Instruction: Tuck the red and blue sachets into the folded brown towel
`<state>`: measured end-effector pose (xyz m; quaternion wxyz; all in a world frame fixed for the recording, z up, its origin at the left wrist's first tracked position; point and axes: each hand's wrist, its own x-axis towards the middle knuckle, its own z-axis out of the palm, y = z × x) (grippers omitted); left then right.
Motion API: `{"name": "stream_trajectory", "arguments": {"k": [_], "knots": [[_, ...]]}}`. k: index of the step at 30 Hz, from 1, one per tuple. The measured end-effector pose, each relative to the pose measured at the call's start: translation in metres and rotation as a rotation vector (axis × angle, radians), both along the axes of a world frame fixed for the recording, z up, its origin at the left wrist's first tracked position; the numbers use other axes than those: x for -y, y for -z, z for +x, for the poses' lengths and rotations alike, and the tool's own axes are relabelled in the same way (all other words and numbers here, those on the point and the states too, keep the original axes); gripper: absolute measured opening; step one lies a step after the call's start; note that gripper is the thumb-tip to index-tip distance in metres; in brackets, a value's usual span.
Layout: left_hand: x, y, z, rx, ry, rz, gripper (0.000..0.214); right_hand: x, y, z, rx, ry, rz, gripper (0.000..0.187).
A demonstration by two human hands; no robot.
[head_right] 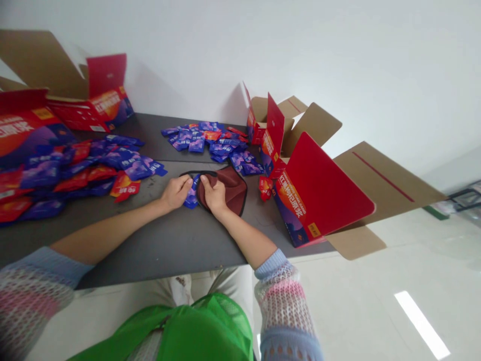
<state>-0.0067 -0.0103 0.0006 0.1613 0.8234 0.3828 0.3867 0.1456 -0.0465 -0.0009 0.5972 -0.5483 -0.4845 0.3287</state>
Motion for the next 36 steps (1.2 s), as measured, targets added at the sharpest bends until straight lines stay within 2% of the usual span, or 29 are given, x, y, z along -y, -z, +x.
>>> {"name": "stream_trajectory", "arguments": {"k": [3, 6, 10, 15, 19, 31, 36], "knots": [[0.003, -0.004, 0.003, -0.051, 0.012, 0.047, 0.046, 0.002, -0.006, 0.005, 0.131, 0.023, 0.053, 0.043], [0.009, -0.006, 0.005, -0.096, -0.047, 0.087, 0.049, 0.006, -0.011, 0.008, 0.240, 0.042, 0.122, 0.041], [0.016, -0.003, 0.002, -0.110, -0.085, 0.122, 0.052, 0.009, -0.012, 0.012, 0.505, 0.038, 0.183, 0.040], [0.020, -0.003, -0.001, -0.107, -0.107, 0.156, 0.052, 0.004, -0.013, 0.019, 0.875, 0.056, 0.173, 0.041], [0.021, -0.006, -0.002, -0.160, -0.122, 0.164, 0.052, -0.001, -0.017, 0.026, 1.044, 0.050, 0.187, 0.044], [0.016, -0.011, -0.003, -0.203, -0.112, 0.208, 0.053, -0.003, -0.033, 0.040, 1.264, -0.036, 0.254, 0.032], [0.015, -0.010, -0.003, -0.253, -0.127, 0.230, 0.051, -0.005, -0.032, 0.042, 1.273, -0.028, 0.246, 0.032]]}}
